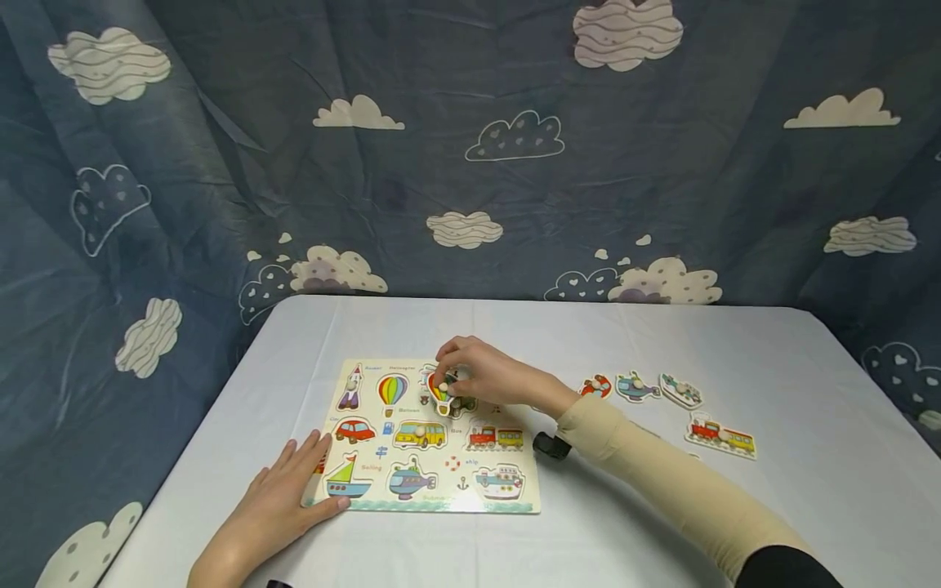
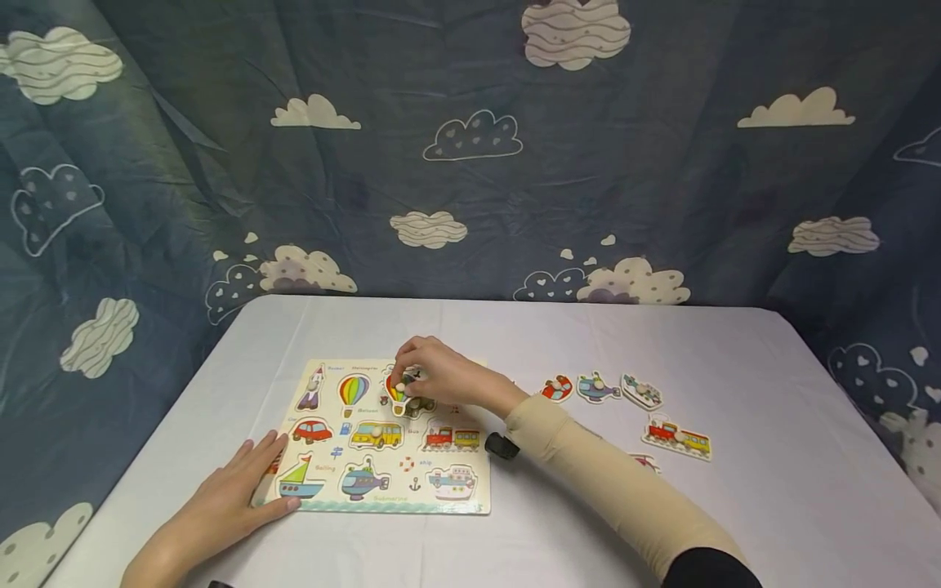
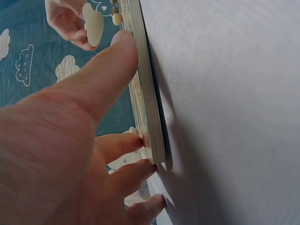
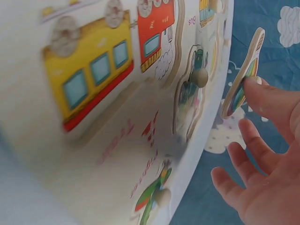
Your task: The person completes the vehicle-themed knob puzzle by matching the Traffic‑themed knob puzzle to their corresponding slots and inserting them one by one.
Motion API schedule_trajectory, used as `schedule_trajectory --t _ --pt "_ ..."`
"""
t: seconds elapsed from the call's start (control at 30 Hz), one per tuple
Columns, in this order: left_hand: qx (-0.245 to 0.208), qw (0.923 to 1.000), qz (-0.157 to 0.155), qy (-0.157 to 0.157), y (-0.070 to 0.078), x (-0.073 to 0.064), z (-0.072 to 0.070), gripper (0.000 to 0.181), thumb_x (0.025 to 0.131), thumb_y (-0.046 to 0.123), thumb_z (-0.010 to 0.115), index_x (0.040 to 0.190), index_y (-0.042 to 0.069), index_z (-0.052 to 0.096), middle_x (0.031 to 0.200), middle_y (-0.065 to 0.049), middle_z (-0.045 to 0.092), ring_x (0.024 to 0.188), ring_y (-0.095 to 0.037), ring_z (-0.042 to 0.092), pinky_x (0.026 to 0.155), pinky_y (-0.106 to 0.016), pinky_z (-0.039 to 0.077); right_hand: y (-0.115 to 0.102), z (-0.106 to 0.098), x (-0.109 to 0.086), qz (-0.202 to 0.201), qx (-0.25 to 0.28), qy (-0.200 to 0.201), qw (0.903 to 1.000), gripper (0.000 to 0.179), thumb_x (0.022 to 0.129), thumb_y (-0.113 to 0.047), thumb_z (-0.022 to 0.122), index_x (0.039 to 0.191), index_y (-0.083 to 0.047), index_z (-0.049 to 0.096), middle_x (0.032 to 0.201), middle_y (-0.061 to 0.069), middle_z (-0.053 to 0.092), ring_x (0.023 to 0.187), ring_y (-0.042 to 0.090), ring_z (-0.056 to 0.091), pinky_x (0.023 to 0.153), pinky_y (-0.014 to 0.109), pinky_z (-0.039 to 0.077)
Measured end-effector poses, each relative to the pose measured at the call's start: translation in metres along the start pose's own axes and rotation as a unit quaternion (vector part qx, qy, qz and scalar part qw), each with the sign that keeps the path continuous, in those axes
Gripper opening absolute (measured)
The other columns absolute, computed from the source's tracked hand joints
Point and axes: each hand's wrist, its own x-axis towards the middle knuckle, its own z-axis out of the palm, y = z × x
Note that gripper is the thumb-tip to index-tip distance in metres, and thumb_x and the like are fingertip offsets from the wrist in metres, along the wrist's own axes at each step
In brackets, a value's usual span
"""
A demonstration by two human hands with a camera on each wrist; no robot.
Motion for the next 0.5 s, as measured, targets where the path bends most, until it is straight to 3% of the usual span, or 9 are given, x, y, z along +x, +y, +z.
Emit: schedule_trajectory --t 0.5 --pt "0.002 1.0 -0.006 -0.005 -0.001 0.001 0.001 0.101 0.079 0.069 0.065 0.153 0.009 0.034 0.157 -0.021 0.029 0.142 -0.049 0.019 0.101 -0.076 0.018 -0.006 0.013 0.03 -0.012 -0.015 -0.012 0.9997 0.019 0.093 -0.006 0.068 0.103 -0.021 0.073 0.131 0.01 0.056 0.123 0.023 0.046 0.1 0.037 0.041"
